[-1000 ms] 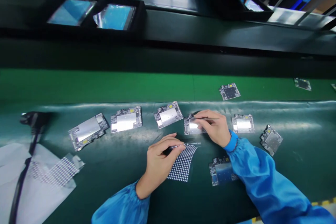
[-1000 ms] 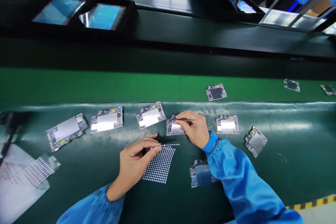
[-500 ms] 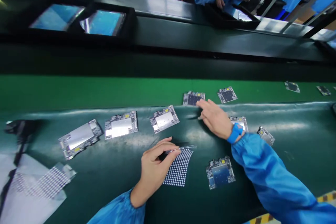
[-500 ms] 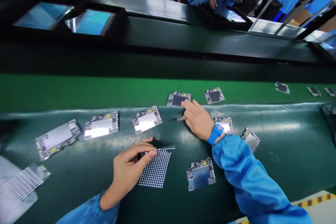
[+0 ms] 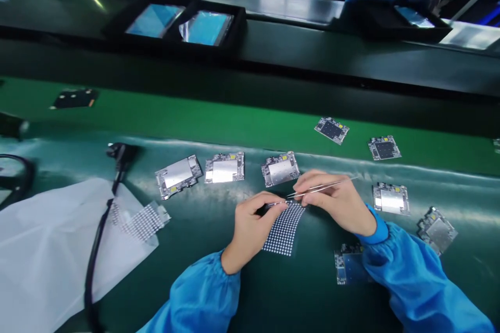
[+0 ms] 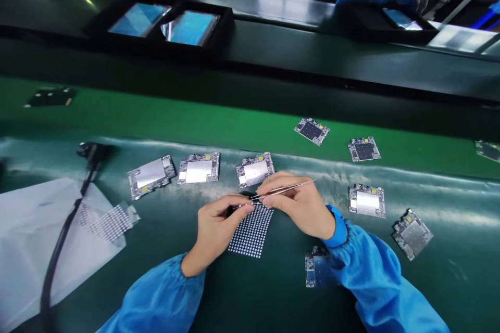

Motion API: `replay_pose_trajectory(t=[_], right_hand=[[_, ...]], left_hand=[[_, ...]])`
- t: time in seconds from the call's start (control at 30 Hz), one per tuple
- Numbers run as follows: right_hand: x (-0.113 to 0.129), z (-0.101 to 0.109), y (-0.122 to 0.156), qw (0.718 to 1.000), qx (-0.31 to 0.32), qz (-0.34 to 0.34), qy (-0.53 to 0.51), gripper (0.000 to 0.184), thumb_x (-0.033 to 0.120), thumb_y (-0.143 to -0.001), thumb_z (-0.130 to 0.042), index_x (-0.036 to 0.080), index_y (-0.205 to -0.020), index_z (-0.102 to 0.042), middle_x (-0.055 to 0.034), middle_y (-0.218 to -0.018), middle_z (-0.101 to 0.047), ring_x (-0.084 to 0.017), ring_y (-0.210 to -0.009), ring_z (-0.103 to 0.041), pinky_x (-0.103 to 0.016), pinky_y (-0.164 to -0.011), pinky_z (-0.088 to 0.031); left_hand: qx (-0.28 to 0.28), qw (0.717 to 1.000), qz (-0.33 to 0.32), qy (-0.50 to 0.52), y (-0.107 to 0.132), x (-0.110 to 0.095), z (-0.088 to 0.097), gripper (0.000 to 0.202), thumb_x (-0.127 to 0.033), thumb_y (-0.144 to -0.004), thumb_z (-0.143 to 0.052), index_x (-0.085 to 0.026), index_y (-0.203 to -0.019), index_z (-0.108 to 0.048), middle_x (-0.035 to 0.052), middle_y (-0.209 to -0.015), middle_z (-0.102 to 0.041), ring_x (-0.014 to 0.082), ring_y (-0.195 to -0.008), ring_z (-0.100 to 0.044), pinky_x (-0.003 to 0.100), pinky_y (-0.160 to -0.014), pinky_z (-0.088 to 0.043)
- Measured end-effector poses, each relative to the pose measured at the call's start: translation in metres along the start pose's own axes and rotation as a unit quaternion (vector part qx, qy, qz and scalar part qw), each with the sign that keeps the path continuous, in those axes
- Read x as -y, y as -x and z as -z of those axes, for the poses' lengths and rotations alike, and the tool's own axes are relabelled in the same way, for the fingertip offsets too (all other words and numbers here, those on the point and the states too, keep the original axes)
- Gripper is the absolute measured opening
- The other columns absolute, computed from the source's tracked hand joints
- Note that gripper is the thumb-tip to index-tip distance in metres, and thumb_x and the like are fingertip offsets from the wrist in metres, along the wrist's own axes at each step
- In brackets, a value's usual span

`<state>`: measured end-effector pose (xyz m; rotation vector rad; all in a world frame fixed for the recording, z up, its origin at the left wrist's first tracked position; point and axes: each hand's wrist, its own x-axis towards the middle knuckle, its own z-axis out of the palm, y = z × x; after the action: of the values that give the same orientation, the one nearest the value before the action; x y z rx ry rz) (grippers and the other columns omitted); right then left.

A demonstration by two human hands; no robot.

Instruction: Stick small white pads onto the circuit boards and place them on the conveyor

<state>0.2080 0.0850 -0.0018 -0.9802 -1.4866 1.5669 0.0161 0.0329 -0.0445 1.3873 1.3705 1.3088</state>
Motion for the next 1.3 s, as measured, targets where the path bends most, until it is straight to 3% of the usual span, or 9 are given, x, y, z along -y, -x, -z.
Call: replay_pose_trajectory(t=[0.2, 0.33, 0.67, 0.8, 0.9, 1.13, 1.3], right_hand=[[0.004, -0.004, 0.0, 0.996, -0.045, -0.042, 0.06, 0.003, 0.02, -0.078, -0.079, 0.02, -0.076, -0.078, -0.0042, -0.081, -0.077, -0.014, -0.06, -0.066, -0.027, -0.053, -0.055], [0.005, -0.004, 0.0, 0.995, -0.039, -0.048, 0.08, 0.021, 0.019, -0.078, -0.076, 0.02, -0.058, -0.071, -0.0047, -0.078, -0.076, -0.014, -0.059, -0.067, -0.026, -0.05, -0.055], [0.007, -0.006, -0.001, 0.993, -0.035, -0.068, 0.085, 0.022, 0.019, -0.08, -0.072, 0.019, -0.057, -0.071, -0.0041, -0.072, -0.075, -0.012, -0.053, -0.065, -0.025, -0.048, -0.055], [0.01, -0.005, -0.004, 0.995, -0.039, -0.071, 0.059, 0.011, 0.022, -0.08, -0.074, 0.018, -0.069, -0.073, -0.0028, -0.066, -0.074, -0.012, -0.05, -0.064, -0.025, -0.048, -0.054], [0.006, -0.004, -0.018, 0.995, -0.063, -0.068, 0.037, 0.008, 0.024, -0.078, -0.076, 0.017, -0.079, -0.072, -0.0019, -0.061, -0.073, -0.013, -0.049, -0.064, -0.026, -0.047, -0.054], [-0.025, -0.016, -0.076, 0.991, -0.091, -0.062, 0.075, 0.014, 0.028, -0.075, -0.074, 0.016, -0.077, -0.066, -0.0009, -0.058, -0.067, -0.013, -0.048, -0.061, -0.026, -0.047, -0.052], [-0.036, -0.024, -0.089, 0.99, -0.102, -0.063, 0.071, 0.021, 0.028, -0.072, -0.075, 0.018, -0.082, -0.058, 0.0018, -0.057, -0.064, -0.013, -0.046, -0.061, -0.023, -0.042, -0.049]], left_hand=[[0.005, 1.0, 0.0, 0.01, 0.0, 0.0, 0.0, 0.008, -0.014, -0.08, -0.076, -0.02, -0.075, -0.078, 0.0008, -0.074, -0.079, 0.0147, -0.068, -0.074, 0.023, -0.066, -0.059], [0.004, 1.0, -0.002, 0.012, 0.0, 0.0, -0.001, 0.008, -0.014, -0.08, -0.077, -0.02, -0.076, -0.078, 0.0007, -0.074, -0.079, 0.015, -0.068, -0.074, 0.023, -0.065, -0.059], [0.006, 1.0, -0.005, 0.015, 0.0, 0.001, 0.0, 0.008, -0.013, -0.08, -0.077, -0.02, -0.076, -0.078, 0.0002, -0.074, -0.079, 0.0143, -0.068, -0.074, 0.022, -0.065, -0.059], [0.005, 1.0, -0.009, 0.014, 0.001, 0.002, 0.0, 0.008, -0.013, -0.08, -0.078, -0.02, -0.076, -0.078, 0.0002, -0.075, -0.079, 0.0144, -0.068, -0.074, 0.022, -0.065, -0.058], [0.007, 1.0, -0.019, 0.005, 0.003, 0.003, -0.001, 0.009, -0.012, -0.08, -0.077, -0.02, -0.076, -0.078, 0.0005, -0.075, -0.079, 0.0149, -0.069, -0.073, 0.023, -0.066, -0.058], [0.024, 0.999, -0.033, 0.002, 0.008, 0.006, -0.004, 0.007, -0.014, -0.081, -0.077, -0.02, -0.078, -0.078, 0.002, -0.076, -0.079, 0.0173, -0.07, -0.074, 0.027, -0.069, -0.06], [0.029, 0.999, -0.021, -0.003, 0.01, 0.005, -0.005, 0.006, -0.016, -0.081, -0.076, -0.02, -0.076, -0.078, 0.0032, -0.074, -0.079, 0.0188, -0.07, -0.074, 0.03, -0.069, -0.061]])
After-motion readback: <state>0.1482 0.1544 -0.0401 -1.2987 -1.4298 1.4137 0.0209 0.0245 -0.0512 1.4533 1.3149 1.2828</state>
